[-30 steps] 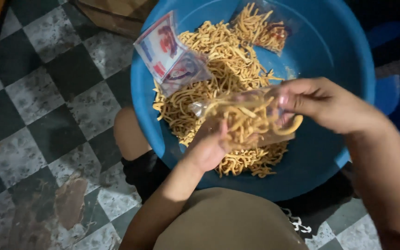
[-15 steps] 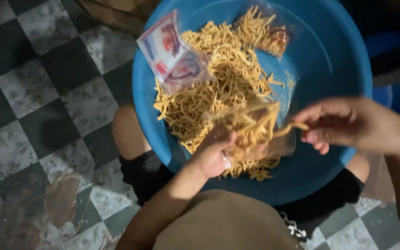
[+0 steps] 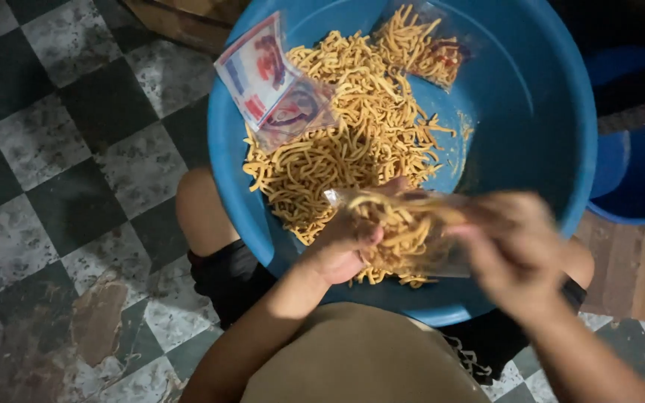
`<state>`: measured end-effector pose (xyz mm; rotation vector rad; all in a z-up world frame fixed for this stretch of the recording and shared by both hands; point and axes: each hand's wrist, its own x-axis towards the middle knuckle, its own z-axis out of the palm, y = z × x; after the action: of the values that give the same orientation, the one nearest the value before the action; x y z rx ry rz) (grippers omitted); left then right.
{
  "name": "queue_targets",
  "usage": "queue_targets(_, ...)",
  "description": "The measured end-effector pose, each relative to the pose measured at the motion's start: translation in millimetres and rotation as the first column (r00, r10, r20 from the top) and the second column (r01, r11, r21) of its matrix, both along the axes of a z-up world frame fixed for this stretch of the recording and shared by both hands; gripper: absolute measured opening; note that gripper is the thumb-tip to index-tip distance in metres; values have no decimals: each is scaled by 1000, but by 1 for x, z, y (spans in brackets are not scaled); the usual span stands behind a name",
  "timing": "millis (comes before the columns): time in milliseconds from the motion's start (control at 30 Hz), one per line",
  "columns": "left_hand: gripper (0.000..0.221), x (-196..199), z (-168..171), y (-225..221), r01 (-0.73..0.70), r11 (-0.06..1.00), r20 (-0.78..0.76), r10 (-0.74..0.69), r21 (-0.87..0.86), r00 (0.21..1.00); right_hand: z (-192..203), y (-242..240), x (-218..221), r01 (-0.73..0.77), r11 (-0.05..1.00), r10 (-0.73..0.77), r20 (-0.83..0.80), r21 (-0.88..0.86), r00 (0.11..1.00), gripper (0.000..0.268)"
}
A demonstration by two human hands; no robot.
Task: Manually packing noodle-like snacks from a large blue basin into small individual plastic bags.
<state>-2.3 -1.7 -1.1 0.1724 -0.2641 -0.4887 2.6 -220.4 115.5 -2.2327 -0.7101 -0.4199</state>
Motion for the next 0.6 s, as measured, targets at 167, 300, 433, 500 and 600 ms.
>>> queue_targets(167, 88, -7, -1, 5, 3, 1000, -46, -3, 5, 999, -11, 7, 11, 8, 979, -6, 9, -201, 1000, 14)
queue_targets(300, 76, -6, 11, 0, -15, 990, 47, 8, 141, 999, 11, 18, 25, -41, 958, 48, 15, -282, 999, 13)
queue_targets(433, 56, -12, 5, 3, -34, 963, -63, 53, 266, 997, 21, 20, 33, -245, 955, 213, -191, -166, 958, 8)
queue_targets(500, 54, -12, 7, 2, 11, 961, -106, 19, 276, 994, 18, 18, 33, -297, 947, 264, -229, -123, 937, 9)
queue_targets(600, 58, -6, 12, -3, 21, 976, -4, -21, 219, 1000, 2, 11, 34, -349, 934, 313, -285, -81, 906, 4)
